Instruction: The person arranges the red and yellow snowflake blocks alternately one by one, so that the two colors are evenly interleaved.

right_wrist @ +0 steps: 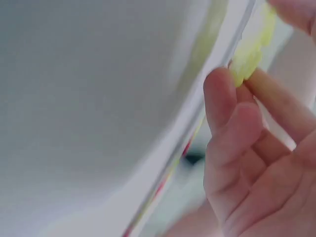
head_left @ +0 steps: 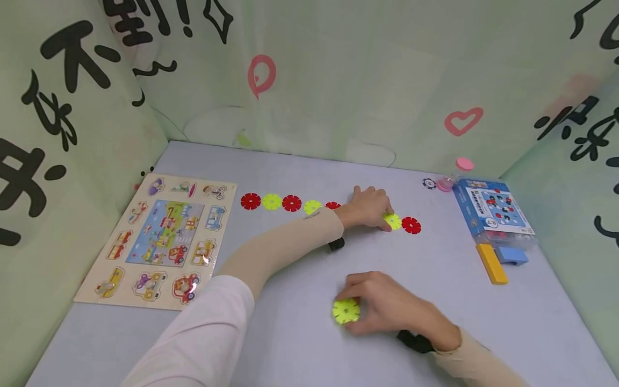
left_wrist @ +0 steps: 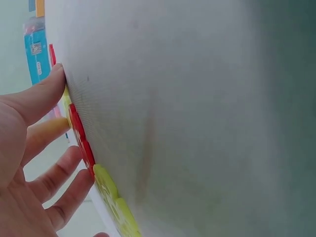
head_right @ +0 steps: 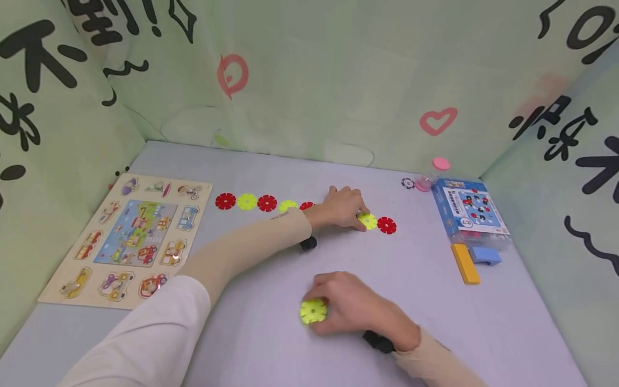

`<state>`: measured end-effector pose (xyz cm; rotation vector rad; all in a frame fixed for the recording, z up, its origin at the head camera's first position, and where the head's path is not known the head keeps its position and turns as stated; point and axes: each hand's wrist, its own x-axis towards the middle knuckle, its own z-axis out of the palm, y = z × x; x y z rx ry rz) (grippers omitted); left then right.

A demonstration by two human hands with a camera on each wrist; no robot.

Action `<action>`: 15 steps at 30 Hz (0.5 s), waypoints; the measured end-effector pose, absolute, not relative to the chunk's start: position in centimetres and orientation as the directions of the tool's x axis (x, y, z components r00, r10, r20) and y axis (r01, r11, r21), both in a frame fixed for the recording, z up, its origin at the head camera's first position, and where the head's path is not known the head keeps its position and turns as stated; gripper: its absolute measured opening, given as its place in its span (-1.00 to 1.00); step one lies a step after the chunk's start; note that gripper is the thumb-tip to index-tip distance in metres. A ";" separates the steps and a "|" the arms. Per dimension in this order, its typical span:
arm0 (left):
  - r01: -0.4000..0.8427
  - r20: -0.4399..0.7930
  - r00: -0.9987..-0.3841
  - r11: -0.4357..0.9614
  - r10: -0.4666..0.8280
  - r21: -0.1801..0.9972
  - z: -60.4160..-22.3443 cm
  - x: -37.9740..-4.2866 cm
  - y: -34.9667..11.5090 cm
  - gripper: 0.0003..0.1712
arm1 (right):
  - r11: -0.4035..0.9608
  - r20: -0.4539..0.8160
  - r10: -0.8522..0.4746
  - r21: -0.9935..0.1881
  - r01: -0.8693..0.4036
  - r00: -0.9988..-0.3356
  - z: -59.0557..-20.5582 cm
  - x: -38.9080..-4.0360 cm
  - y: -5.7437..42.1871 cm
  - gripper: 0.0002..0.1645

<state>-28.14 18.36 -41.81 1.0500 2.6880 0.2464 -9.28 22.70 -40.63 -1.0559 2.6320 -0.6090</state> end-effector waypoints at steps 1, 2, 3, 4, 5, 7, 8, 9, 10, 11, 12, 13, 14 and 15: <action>0.645 -0.164 -0.710 0.726 0.685 0.238 -41.8 -28.1 18.5 -0.42 | 0.685 -0.074 -0.659 -0.471 -0.556 -0.748 -40.5 -9.6 24.7 -0.63; 0.647 -0.166 -0.710 0.727 0.685 0.232 -41.7 -28.1 18.6 -0.40 | 0.720 -0.081 -0.612 -0.470 -0.511 -0.787 -40.3 -10.0 26.8 -0.61; 0.648 -0.167 -0.710 0.727 0.685 0.226 -41.7 -28.1 18.8 -0.39 | 0.754 -0.083 -0.561 -0.464 -0.466 -0.824 -40.0 -10.4 28.9 -0.59; 0.649 -0.167 -0.709 0.727 0.685 0.224 -41.6 -28.1 18.9 -0.37 | 0.788 -0.081 -0.506 -0.448 -0.422 -0.859 -39.8 -11.0 31.1 -0.57; 0.651 -0.167 -0.708 0.726 0.686 0.222 -41.5 -28.1 19.1 -0.36 | 0.816 -0.071 -0.451 -0.436 -0.378 -0.890 -39.6 -11.6 33.1 -0.55; 0.652 -0.171 -0.704 0.723 0.689 0.228 -41.4 -27.9 19.6 -0.34 | 0.871 -0.059 -0.328 -0.406 -0.277 -0.943 -39.3 -12.9 36.7 -0.50; 0.653 -0.173 -0.702 0.721 0.691 0.233 -41.3 -27.9 19.9 -0.34 | 0.892 -0.060 -0.267 -0.393 -0.223 -0.962 -39.2 -13.5 38.3 -0.47; 0.655 -0.171 -0.699 0.717 0.695 0.237 -41.3 -27.8 20.3 -0.35 | 0.906 -0.059 -0.213 -0.385 -0.174 -0.975 -39.2 -14.3 39.6 -0.44; 0.657 -0.168 -0.696 0.714 0.698 0.243 -41.4 -27.7 20.7 -0.36 | 0.919 -0.067 -0.164 -0.374 -0.127 -0.984 -39.3 -15.0 40.6 -0.40; 0.660 -0.164 -0.693 0.710 0.702 0.245 -41.4 -27.6 21.1 -0.37 | 0.925 -0.080 -0.122 -0.371 -0.084 -0.989 -39.3 -15.7 41.5 -0.37; 0.662 -0.159 -0.693 0.708 0.703 0.244 -41.5 -27.5 21.4 -0.38 | 0.929 -0.096 -0.091 -0.366 -0.050 -0.991 -39.5 -16.4 42.1 -0.34; 0.663 -0.155 -0.694 0.708 0.703 0.243 -41.6 -27.4 21.8 -0.39 | 0.931 -0.116 -0.071 -0.364 -0.024 -0.991 -39.7 -17.0 42.6 -0.30; 0.662 -0.150 -0.697 0.709 0.702 0.244 -41.7 -27.3 22.2 -0.40 | 0.932 -0.135 -0.056 -0.362 -0.004 -0.989 -39.9 -17.6 42.9 -0.27; 0.662 -0.145 -0.699 0.710 0.700 0.240 -41.8 -27.3 22.5 -0.41 | 0.935 -0.148 -0.050 -0.355 0.006 -0.988 -40.1 -18.0 43.1 -0.26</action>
